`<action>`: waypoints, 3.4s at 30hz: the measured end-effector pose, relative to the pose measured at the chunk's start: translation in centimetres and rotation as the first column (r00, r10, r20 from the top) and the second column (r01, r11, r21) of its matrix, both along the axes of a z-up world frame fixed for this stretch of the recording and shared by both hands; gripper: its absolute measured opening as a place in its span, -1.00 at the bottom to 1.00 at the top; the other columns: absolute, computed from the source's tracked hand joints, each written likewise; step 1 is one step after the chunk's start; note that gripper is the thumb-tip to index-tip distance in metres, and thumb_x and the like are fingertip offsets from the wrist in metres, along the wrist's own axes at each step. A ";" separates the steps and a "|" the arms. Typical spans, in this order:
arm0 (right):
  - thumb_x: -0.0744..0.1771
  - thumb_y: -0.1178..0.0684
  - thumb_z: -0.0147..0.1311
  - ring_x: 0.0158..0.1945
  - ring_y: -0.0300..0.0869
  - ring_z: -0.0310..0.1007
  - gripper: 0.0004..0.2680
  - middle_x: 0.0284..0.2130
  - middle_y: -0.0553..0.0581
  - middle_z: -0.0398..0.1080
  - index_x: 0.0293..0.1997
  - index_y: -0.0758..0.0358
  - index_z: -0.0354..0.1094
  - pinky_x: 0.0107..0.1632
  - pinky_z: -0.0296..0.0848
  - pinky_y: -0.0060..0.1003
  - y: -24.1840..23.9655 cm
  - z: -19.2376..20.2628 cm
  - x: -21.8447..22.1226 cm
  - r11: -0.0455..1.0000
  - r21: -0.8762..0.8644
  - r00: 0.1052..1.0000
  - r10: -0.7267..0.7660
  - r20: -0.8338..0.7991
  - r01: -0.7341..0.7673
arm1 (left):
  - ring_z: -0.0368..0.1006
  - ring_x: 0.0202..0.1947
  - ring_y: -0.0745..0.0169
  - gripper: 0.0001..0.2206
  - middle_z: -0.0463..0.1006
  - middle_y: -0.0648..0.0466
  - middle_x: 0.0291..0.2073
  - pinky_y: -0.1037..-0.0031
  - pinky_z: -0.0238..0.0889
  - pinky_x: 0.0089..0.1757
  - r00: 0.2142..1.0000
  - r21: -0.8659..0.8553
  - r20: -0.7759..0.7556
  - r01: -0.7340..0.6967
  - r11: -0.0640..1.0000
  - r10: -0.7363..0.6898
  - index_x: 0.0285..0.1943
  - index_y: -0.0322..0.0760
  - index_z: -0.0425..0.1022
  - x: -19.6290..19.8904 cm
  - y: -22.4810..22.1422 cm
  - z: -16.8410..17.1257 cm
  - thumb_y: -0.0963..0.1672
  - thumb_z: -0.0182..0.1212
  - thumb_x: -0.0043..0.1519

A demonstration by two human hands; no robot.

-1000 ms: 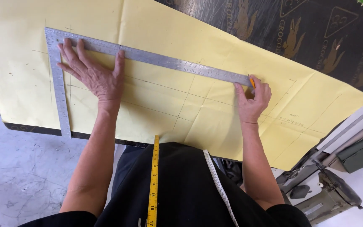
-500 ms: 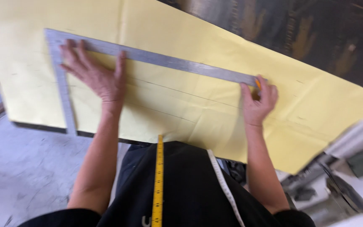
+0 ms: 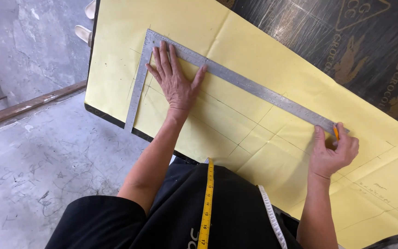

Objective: A person uses a tape measure, pencil, and various rulers to measure and draw a pattern on yellow paper on a workbench.

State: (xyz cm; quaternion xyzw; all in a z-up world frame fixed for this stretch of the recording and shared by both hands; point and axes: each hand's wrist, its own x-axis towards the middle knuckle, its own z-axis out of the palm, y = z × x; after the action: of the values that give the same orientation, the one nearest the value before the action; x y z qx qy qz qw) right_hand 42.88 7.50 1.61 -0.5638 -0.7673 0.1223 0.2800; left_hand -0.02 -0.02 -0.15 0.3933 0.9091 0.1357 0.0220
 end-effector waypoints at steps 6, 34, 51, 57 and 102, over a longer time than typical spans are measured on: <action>0.32 0.10 0.62 -0.32 -0.07 0.16 -0.65 -0.35 0.13 0.19 0.12 0.42 0.54 -0.08 0.31 -0.10 -0.2 -0.3 0.4 1.000 0.013 0.999 -0.015 0.039 0.015 | -0.24 0.65 -0.11 -0.09 -0.05 -0.03 0.61 -0.16 -0.56 0.51 1.000 -0.018 -0.011 0.005 1.000 -0.005 0.62 -0.25 0.01 0.1 0.0 0.0 0.29 0.24 0.28; 0.30 0.06 0.46 -0.33 -0.16 0.15 -0.70 -0.34 0.04 0.30 0.08 0.30 0.47 -0.08 0.24 -0.24 0.8 2.4 -1.0 0.992 -0.112 0.998 -0.055 -0.012 0.053 | -0.38 0.68 -0.03 0.09 -0.17 0.00 0.64 -0.23 -0.59 0.53 0.990 0.018 0.138 0.013 1.000 -0.015 0.67 -0.27 -0.13 0.7 0.9 1.2 0.38 0.29 0.24; 0.30 0.07 0.47 -0.31 -0.14 0.15 -0.70 -0.33 0.06 0.36 0.08 0.31 0.49 -0.12 0.26 -0.25 0.9 2.1 -0.7 0.994 -0.101 0.999 -0.042 0.003 0.042 | -0.45 0.70 0.02 0.13 -0.29 0.06 0.67 -0.18 -0.66 0.56 0.996 -0.037 0.094 0.012 0.999 -0.008 0.70 -0.19 -0.25 0.4 0.2 -0.7 0.45 0.14 0.21; 0.41 0.29 0.18 -0.13 0.03 0.35 -0.78 -0.19 0.29 0.31 0.20 0.52 0.41 -0.02 0.43 -0.10 1.7 4.3 -4.0 0.988 -0.145 0.982 0.029 -0.185 -0.057 | -0.61 0.66 0.01 0.26 -0.47 -0.01 0.66 -0.08 -0.81 0.51 0.996 -0.280 0.074 -0.028 0.960 0.051 0.69 -0.25 -0.42 -0.3 0.6 0.1 0.51 0.13 0.15; 0.44 0.25 -0.01 -0.07 -0.20 0.56 -0.85 -0.19 0.16 0.54 0.10 0.38 0.45 0.11 0.55 -0.35 6.6 6.6 -13.7 0.765 -0.577 0.943 0.120 -0.309 -0.286 | -0.44 0.63 -0.10 0.17 -0.28 -0.07 0.62 -0.16 -0.75 0.43 0.986 -0.167 0.155 0.081 0.983 -0.055 0.67 -0.33 -0.17 -4.7 -0.8 1.4 0.47 0.16 0.23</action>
State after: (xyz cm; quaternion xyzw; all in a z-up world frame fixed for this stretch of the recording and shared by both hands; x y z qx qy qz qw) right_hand 29.20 14.12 8.25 -0.5163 -0.7000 0.4660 0.1622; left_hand -4.73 -0.87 1.23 0.4093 0.8992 0.0846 0.1291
